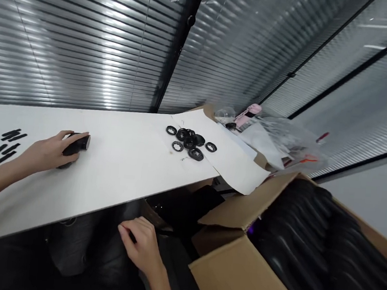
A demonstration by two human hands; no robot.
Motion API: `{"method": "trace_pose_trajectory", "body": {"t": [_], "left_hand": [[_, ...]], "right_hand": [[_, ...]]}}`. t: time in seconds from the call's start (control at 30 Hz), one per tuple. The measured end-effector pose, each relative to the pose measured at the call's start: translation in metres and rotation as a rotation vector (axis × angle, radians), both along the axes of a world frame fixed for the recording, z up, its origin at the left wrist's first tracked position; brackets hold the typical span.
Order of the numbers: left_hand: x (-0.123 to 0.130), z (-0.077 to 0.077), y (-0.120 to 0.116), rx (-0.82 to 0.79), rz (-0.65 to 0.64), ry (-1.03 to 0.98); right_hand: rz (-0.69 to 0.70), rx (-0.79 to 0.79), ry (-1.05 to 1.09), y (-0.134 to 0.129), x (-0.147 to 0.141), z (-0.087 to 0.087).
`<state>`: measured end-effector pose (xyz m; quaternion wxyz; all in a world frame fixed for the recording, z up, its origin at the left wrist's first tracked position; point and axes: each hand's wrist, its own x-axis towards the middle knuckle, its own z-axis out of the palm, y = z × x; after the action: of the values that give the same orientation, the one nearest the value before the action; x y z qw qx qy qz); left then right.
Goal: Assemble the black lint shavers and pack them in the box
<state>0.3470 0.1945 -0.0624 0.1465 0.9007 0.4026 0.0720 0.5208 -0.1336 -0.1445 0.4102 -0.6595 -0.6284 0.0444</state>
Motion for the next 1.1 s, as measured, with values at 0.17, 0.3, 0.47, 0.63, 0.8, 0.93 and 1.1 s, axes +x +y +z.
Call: {"method": "trace_pose_trajectory", "body": {"t": [0.17, 0.3, 0.47, 0.63, 0.8, 0.93, 1.1], "left_hand": [[0.009, -0.015, 0.008, -0.253, 0.072, -0.211], [0.005, -0.027, 0.011, -0.389, 0.112, -0.466], [-0.004, -0.037, 0.022, -0.729, 0.235, -0.934], [-0.005, -0.037, 0.033, -0.923, 0.334, -1.277], [-0.005, -0.025, 0.03, -1.042, 0.403, -1.352], [-0.005, -0.017, 0.025, -1.082, 0.408, -1.327], [-0.005, -0.017, 0.023, -1.078, 0.398, -1.307]], "right_hand": [[-0.233, 0.154, 0.137, 0.015, 0.024, 0.01], [-0.693, 0.322, 0.34, 0.044, 0.077, 0.023], [-1.014, 0.337, 0.34, 0.078, 0.166, 0.045], [-1.19, 0.196, 0.268, 0.095, 0.213, 0.051], [-1.159, -0.015, 0.162, 0.092, 0.239, 0.053], [-1.097, -0.161, 0.113, 0.084, 0.254, 0.051], [-1.074, -0.205, 0.031, 0.086, 0.258, 0.046]]}}
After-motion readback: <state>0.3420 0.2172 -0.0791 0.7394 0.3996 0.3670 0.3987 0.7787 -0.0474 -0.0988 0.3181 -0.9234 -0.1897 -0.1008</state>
